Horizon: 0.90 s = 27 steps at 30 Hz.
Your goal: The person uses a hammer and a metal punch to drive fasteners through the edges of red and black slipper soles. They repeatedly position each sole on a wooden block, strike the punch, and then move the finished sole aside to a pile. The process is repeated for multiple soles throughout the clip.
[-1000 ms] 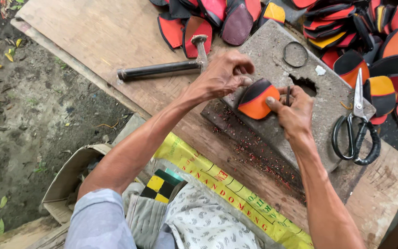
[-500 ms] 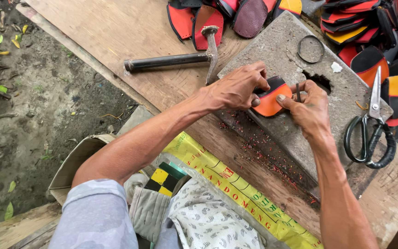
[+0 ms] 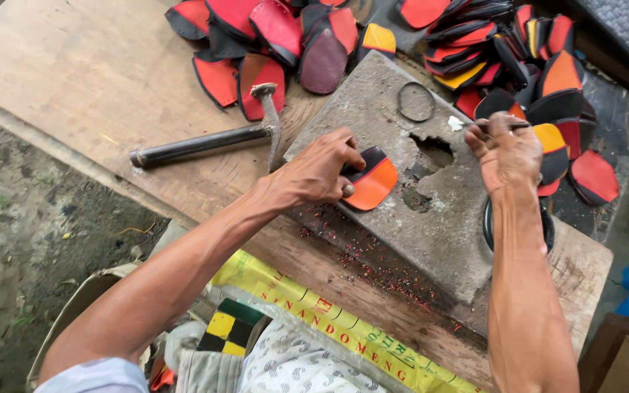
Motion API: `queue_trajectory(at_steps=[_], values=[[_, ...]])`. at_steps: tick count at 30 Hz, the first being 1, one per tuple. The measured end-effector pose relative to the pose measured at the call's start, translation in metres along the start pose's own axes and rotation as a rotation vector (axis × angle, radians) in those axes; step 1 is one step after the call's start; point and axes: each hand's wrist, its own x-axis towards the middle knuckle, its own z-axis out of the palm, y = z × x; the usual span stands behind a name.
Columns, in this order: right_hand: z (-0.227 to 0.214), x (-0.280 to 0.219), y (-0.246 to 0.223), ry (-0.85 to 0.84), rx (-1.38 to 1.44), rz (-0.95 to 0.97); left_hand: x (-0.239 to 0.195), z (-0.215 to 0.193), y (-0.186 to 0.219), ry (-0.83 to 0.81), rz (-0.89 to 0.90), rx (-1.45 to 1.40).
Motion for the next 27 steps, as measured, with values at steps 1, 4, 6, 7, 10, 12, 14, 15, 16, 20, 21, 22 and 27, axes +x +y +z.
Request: queue_trajectory(at_steps=[1,4,6,7,10,12,14,15,16,20,21,22,27], values=[[0.002,0.004,0.003,-0.004,-0.066,-0.019,-0.001,0.000,0.000,-0.001,-0.014,-0.003],[0.009,0.009,0.007,0.064,-0.199,-0.084,0.002,-0.001,0.002,-0.028,-0.056,-0.008],[0.013,0.007,0.006,0.087,-0.286,-0.154,0.003,-0.001,0.003,-0.029,-0.053,-0.017],[0.014,0.005,0.006,0.073,-0.340,-0.203,0.002,-0.001,0.002,-0.030,-0.053,-0.021],[0.015,0.003,0.004,0.057,-0.400,-0.273,0.000,0.000,-0.001,-0.032,-0.046,-0.001],[0.014,-0.001,0.005,0.037,-0.479,-0.331,-0.001,0.002,-0.003,-0.039,-0.036,-0.007],[0.018,-0.005,0.001,-0.008,-0.629,-0.431,0.003,0.000,-0.005,-0.035,-0.020,0.007],[0.021,-0.006,-0.004,0.002,-0.553,-0.432,0.008,-0.002,-0.005,-0.029,-0.011,0.024],[0.022,-0.012,-0.006,0.002,-0.479,-0.415,0.008,-0.002,-0.005,-0.023,-0.020,0.038],[0.034,-0.062,-0.007,-0.282,0.040,-0.104,0.019,-0.008,-0.011,-0.054,0.097,-0.009],[0.039,-0.077,-0.003,-0.304,0.043,-0.064,0.019,-0.009,-0.012,-0.164,-0.003,0.004],[0.043,-0.093,-0.001,-0.323,0.044,-0.037,0.023,-0.012,-0.012,-0.272,-0.089,0.016],[0.075,-0.152,0.018,-0.392,-0.248,-0.035,0.037,-0.016,-0.004,-0.339,-0.199,0.048]])
